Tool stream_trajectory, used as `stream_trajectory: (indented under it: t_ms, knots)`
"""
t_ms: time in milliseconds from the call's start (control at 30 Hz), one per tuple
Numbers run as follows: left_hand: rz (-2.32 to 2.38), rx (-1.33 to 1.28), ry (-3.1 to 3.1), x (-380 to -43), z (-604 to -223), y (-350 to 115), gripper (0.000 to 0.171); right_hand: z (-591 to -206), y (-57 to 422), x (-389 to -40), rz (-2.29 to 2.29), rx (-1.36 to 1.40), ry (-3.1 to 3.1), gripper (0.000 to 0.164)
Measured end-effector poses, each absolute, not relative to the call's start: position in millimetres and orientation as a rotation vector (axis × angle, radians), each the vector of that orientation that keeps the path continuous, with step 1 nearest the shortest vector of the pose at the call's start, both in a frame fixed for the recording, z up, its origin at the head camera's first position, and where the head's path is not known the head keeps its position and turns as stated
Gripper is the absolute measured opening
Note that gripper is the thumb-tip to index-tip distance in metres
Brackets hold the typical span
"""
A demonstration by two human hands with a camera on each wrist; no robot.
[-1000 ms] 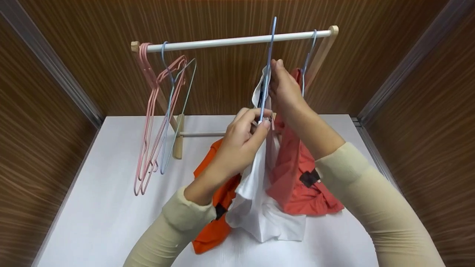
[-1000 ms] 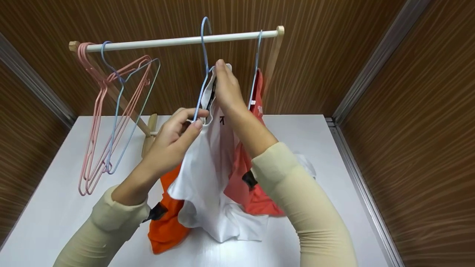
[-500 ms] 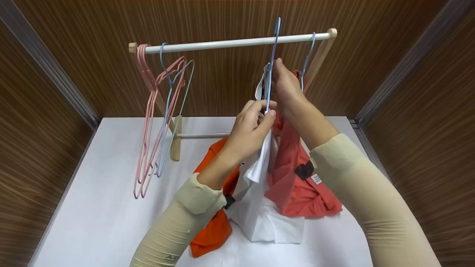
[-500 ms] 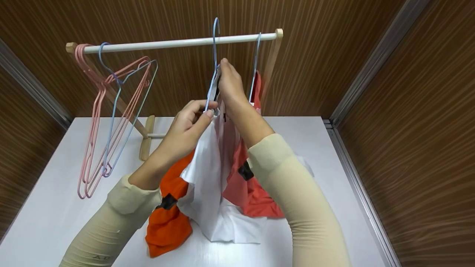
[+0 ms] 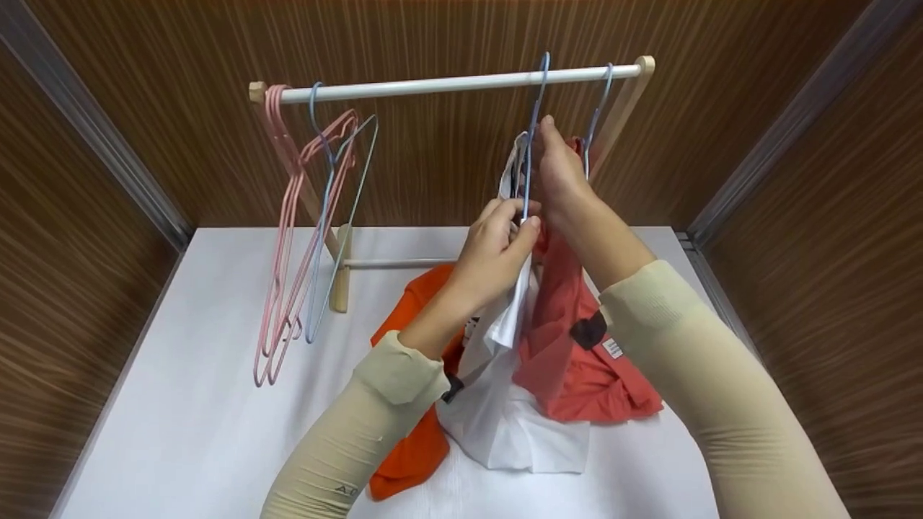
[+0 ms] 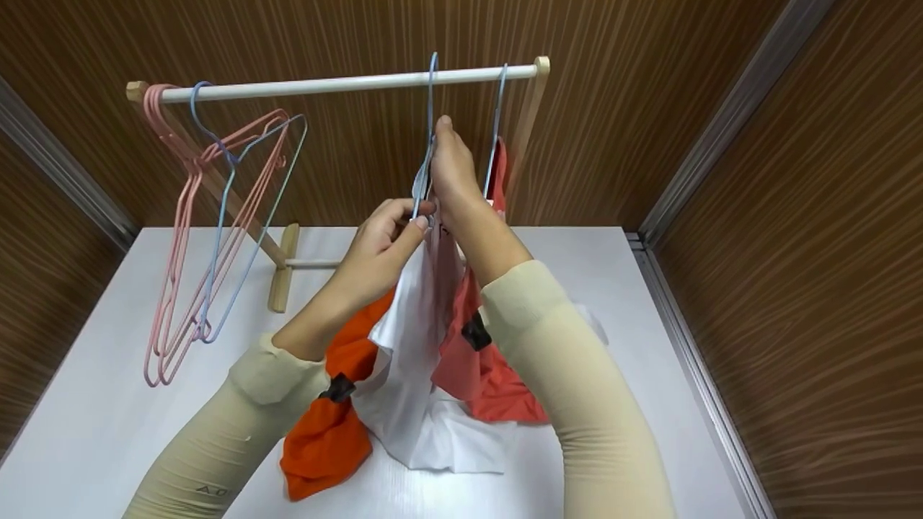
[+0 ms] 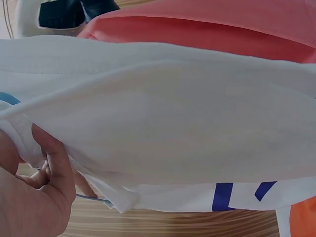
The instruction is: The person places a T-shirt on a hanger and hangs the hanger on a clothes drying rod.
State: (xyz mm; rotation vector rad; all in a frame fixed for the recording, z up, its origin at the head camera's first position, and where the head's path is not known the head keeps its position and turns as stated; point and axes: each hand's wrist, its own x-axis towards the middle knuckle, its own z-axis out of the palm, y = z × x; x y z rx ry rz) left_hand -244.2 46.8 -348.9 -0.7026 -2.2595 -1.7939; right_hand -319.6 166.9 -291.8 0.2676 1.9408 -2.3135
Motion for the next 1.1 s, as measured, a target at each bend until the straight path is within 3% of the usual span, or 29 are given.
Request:
stream_trajectory:
  t_ms: [233,800,1100]
  knots:
    - [-1.791,-0.682,-2.274,-247.9,-354.7,51.6,0.028,-291.3,168.1,-320.4,-2.284,0.250,1.958,0.065]
    - [-1.741,-0.646,-2.309,-250.1,-363.6,53.6,0.030,-292.9,166.7,-321.0,-2.300,0.214,1.942,0.064]
    - [-1.618,-0.617,-2.431,-233.5,-359.1,33.5,0.062,-286.2,172.4,-299.3,-2.195,0.129,2.202,0.065]
